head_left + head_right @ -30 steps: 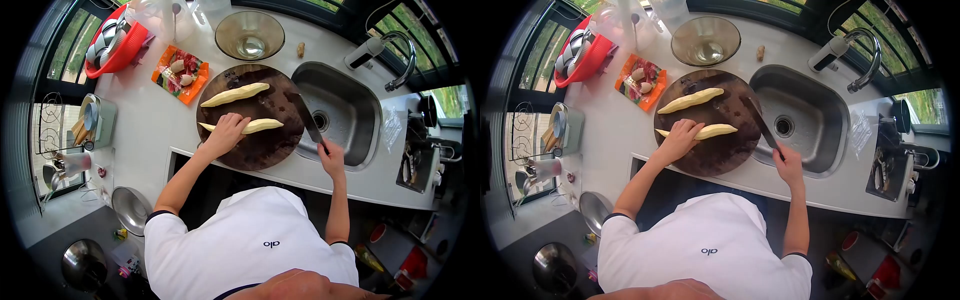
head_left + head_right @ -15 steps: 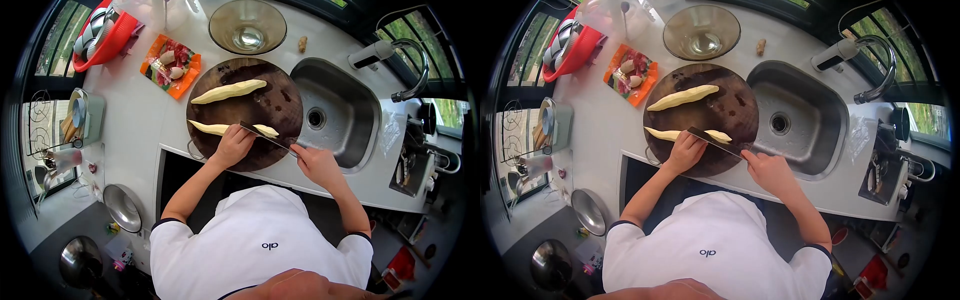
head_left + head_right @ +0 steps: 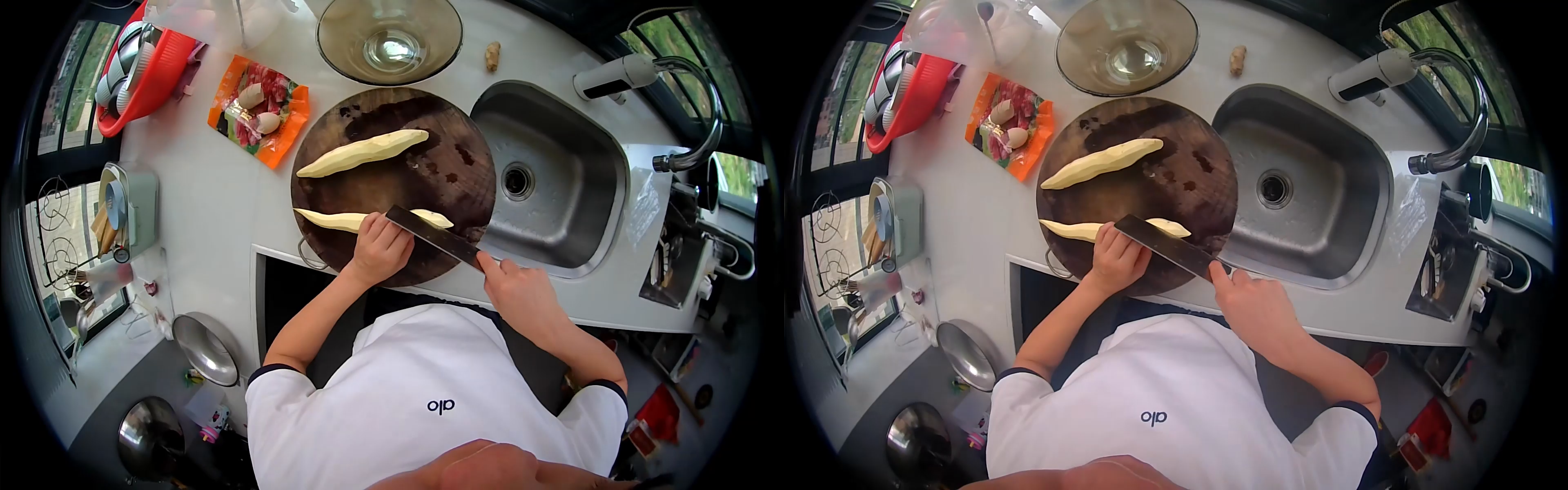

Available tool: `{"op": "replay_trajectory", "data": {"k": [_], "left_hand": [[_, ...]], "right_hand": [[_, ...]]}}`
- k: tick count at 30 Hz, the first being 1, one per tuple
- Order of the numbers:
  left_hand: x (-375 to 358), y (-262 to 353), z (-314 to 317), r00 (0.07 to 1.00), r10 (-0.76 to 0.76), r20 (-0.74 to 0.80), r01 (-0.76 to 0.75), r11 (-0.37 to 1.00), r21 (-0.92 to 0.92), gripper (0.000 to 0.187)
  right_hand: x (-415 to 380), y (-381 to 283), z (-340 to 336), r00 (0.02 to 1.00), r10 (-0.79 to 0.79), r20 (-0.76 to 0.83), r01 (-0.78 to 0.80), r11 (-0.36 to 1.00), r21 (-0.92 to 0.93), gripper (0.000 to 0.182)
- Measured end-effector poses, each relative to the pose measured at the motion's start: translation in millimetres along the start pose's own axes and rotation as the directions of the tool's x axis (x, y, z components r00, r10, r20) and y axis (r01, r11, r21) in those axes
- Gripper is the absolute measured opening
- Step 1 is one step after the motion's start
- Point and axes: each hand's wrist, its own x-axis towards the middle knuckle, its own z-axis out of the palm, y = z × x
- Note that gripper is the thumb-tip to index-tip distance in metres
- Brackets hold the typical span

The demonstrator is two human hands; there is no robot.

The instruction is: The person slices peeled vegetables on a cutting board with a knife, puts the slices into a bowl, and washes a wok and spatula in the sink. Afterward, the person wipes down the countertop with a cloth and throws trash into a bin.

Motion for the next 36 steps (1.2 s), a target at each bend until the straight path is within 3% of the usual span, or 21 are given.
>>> {"op": "replay_trajectory", "data": {"k": [10,13,19,20,26,36], "left_hand": [[3,2,1,0.999,-0.003,-0.039,0.002,1.0,-0.002,0.026],[2,3,2,0.999,0.004,-0.053,-0.004,1.0,-0.006,0.03],[3,3,1,0.998,0.022,-0.064,-0.022,1.0,-0.001,0.031],[4,2,2,0.998,0.024,-0.066,-0.024,1.0,-0.005,0.029],[-3,0,1,0.999,0.003,-0.049,-0.005,1.0,-0.023,0.021],[3,0,0,0.999,-0.003,-0.048,0.002,0.999,-0.032,0.02]], "right_hand": [[28,-2,24,0.988,0.105,0.116,-0.109,0.994,0.028,0.028],[54,10,50,0.992,0.107,0.064,-0.114,0.987,0.115,0.026],[50,34,66,0.98,0.032,-0.197,0.041,0.935,0.353,0.021],[46,35,71,0.97,0.022,-0.241,0.058,0.946,0.319,0.021],[5,11,31,0.995,0.026,-0.095,-0.017,0.996,0.086,0.019],[6,-4,13,0.982,0.134,0.134,-0.137,0.99,0.015,0.018]]}}
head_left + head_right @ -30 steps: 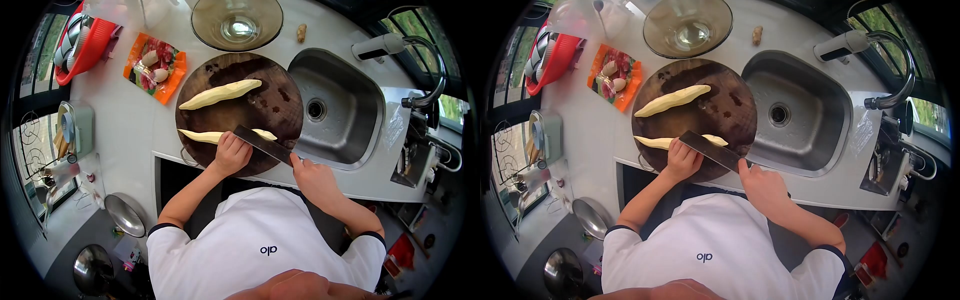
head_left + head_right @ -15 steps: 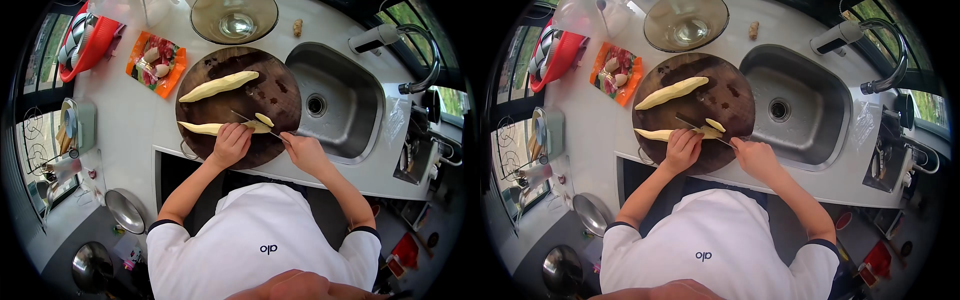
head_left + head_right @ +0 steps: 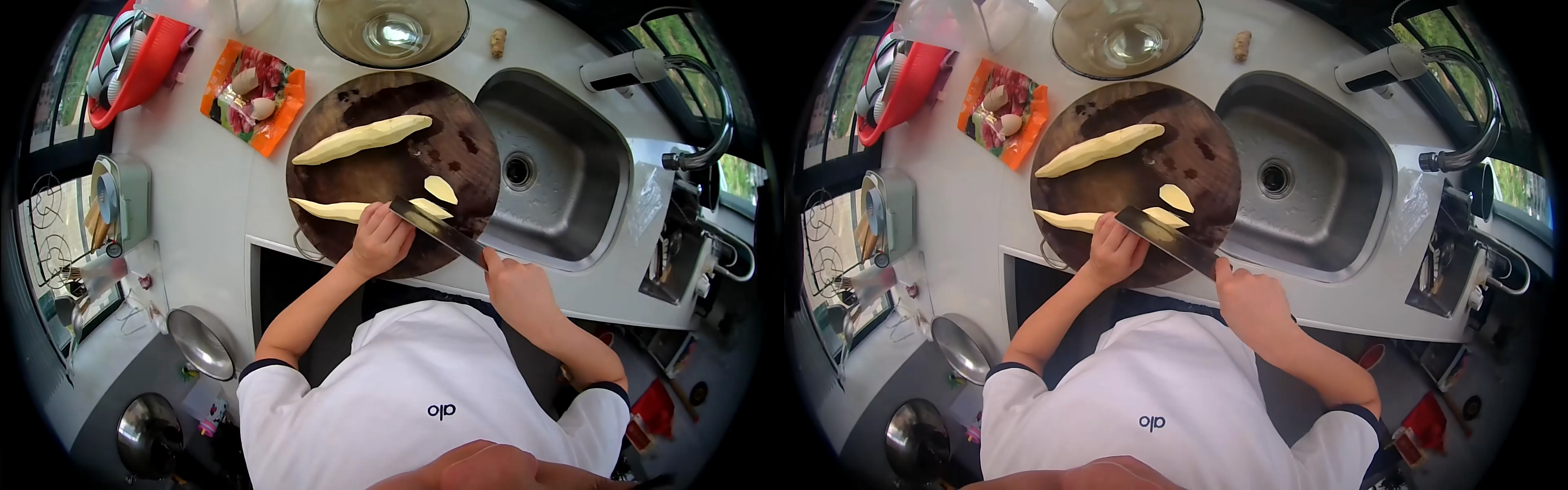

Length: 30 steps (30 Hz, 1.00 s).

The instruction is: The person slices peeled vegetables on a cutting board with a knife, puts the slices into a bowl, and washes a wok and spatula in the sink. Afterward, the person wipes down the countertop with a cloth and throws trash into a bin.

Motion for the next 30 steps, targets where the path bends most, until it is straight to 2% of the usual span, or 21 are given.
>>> {"op": "replay_trajectory", "data": {"k": [2,6,9,14,17,18,20,27,30], "left_hand": [[0,-1,1,1.0,-0.001,-0.008,0.001,1.0,-0.01,0.021],[2,0,2,0.999,0.015,-0.028,-0.015,1.0,-0.022,0.025],[2,1,1,0.999,0.004,-0.051,-0.005,1.0,-0.031,0.029],[1,1,-6,1.0,0.021,-0.016,-0.021,1.0,-0.015,0.03],[-5,-3,-4,0.999,0.012,-0.042,-0.014,0.999,-0.045,0.03],[-6,-3,-4,1.0,-0.014,-0.021,0.013,0.999,-0.044,0.022],[-6,-3,-3,0.999,-0.011,-0.039,0.009,0.999,-0.04,0.021],[-4,-4,-2,0.999,-0.009,-0.036,0.007,0.999,-0.053,0.021],[-2,-6,-2,0.998,0.006,-0.059,-0.009,0.998,-0.057,0.028]], "right_hand": [[7,-5,-1,0.999,0.025,0.029,-0.025,0.999,0.021,0.019],[44,-6,24,0.999,-0.005,-0.037,0.008,0.998,0.068,0.015],[70,-2,42,0.99,-0.035,-0.134,0.053,0.99,0.128,0.011],[58,16,52,0.923,-0.089,-0.374,0.195,0.947,0.256,0.011],[25,8,30,0.959,-0.086,-0.271,0.127,0.982,0.139,0.014],[17,7,26,0.967,-0.084,-0.239,0.114,0.987,0.114,0.014],[4,8,21,0.981,-0.08,-0.175,0.092,0.994,0.063,0.015],[2,-3,2,1.0,-0.008,-0.018,0.009,0.999,0.036,0.012],[18,-12,2,1.0,0.0,0.007,-0.001,0.998,0.058,0.012]]}}
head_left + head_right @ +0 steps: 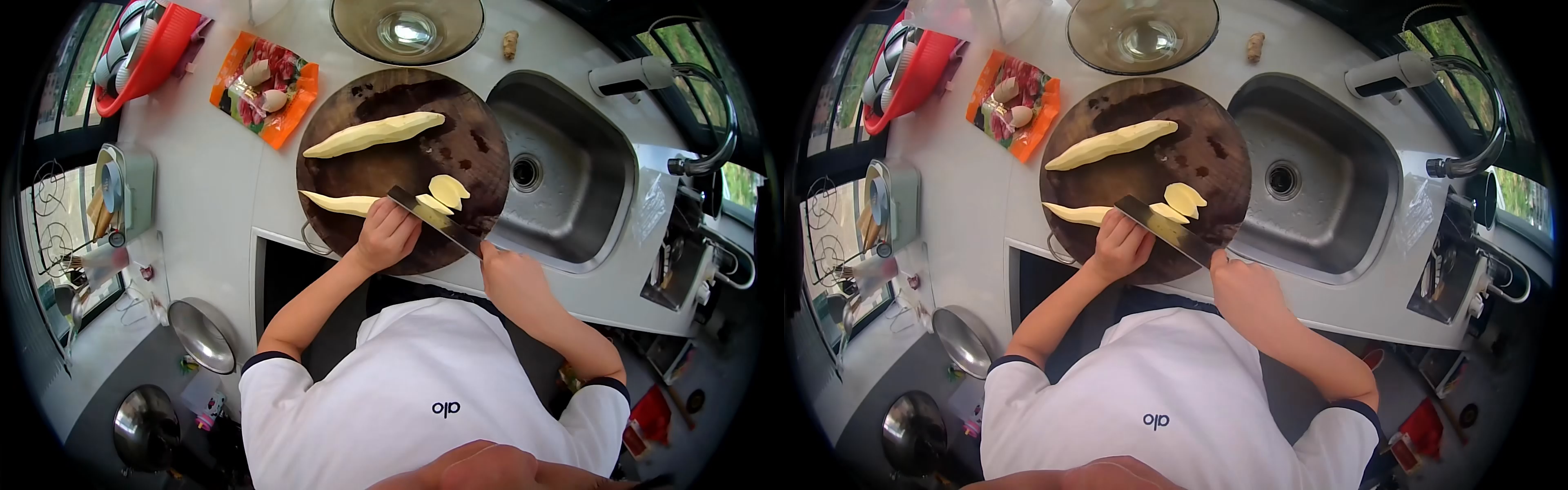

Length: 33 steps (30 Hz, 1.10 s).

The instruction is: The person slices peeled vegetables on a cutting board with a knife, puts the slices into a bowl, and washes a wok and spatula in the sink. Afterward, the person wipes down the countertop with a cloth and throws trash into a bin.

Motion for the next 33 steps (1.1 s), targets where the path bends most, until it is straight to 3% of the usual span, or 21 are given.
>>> {"op": "replay_trajectory", "data": {"k": [2,5,11,17,26,33], "left_hand": [[1,1,1,1.0,-0.009,-0.006,0.009,1.0,-0.022,0.028],[2,3,1,1.0,-0.013,-0.006,0.013,0.999,-0.034,0.027],[1,2,-10,0.999,0.021,0.038,-0.022,1.0,0.02,0.028],[-8,-1,-9,1.0,-0.026,0.007,0.026,0.999,-0.022,0.023],[-1,-4,-8,1.0,-0.001,-0.027,0.0,1.0,-0.03,0.025],[-1,-4,-15,0.999,0.019,0.029,-0.017,0.999,-0.047,0.027]], "right_hand": [[21,-2,10,1.0,-0.002,-0.009,0.002,1.0,0.01,0.011],[53,8,40,0.982,-0.063,-0.181,0.076,0.995,0.065,0.009],[40,24,49,0.916,-0.109,-0.387,0.203,0.956,0.212,0.011],[-14,18,12,0.985,-0.1,-0.142,0.099,0.995,-0.01,0.013],[7,-1,-5,0.998,-0.054,0.016,0.055,0.997,-0.049,0.011],[64,0,42,0.972,-0.118,-0.202,0.138,0.986,0.088,0.011]]}}
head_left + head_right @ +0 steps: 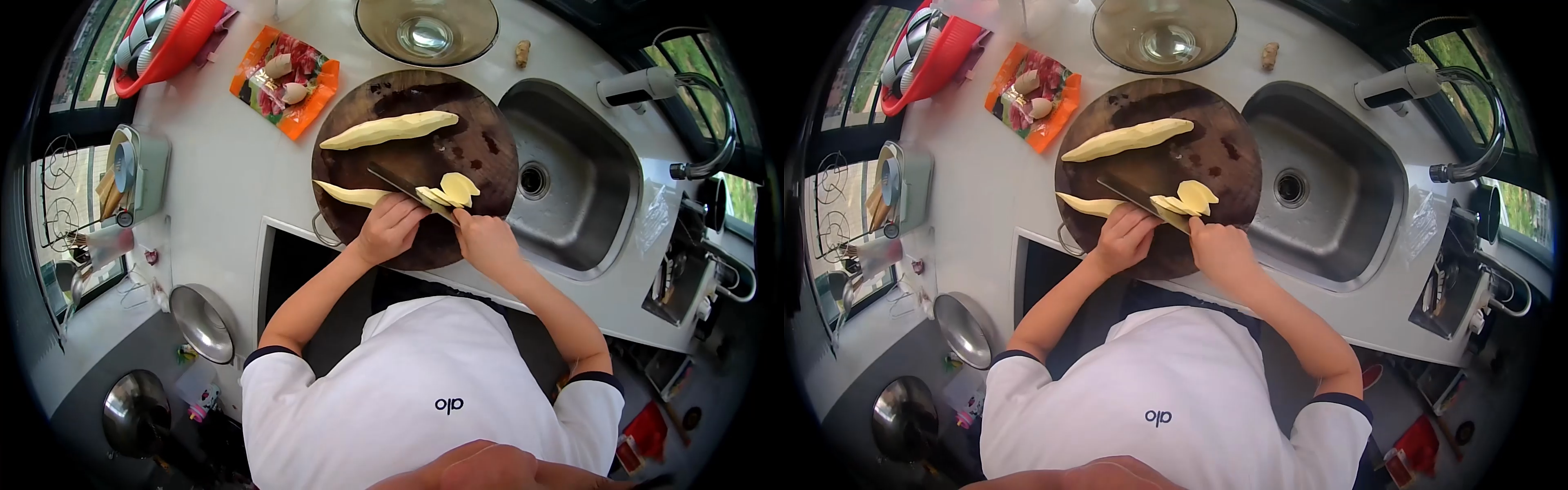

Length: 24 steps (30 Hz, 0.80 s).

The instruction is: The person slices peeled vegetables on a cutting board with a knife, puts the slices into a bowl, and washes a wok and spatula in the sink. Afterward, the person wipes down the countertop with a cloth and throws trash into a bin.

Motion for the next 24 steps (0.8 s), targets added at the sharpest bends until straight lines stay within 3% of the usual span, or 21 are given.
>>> {"op": "replay_trajectory", "data": {"k": [3,6,15,19,24], "left_hand": [[-6,-3,0,1.0,-0.016,-0.001,0.016,1.0,0.004,0.026],[-11,-2,-1,0.998,-0.064,-0.029,0.064,0.998,0.021,0.024],[-7,-3,-3,0.997,-0.071,-0.041,0.07,0.997,-0.032,0.023],[-6,-4,-2,0.996,-0.071,-0.053,0.069,0.997,-0.028,0.023],[-6,-1,-1,0.995,-0.081,-0.05,0.079,0.997,-0.024,0.025]], "right_hand": [[-9,15,-6,0.99,-0.042,-0.136,0.06,0.989,0.132,0.01],[-34,7,-30,0.999,-0.035,-0.04,0.034,0.999,-0.018,0.011],[-61,-5,-61,0.972,0.113,0.204,-0.081,0.984,-0.159,0.01],[-36,-17,-61,0.978,0.038,0.205,-0.015,0.993,-0.114,0.01],[7,-10,-5,0.995,0.013,0.096,-0.011,1.0,-0.028,0.009]]}}
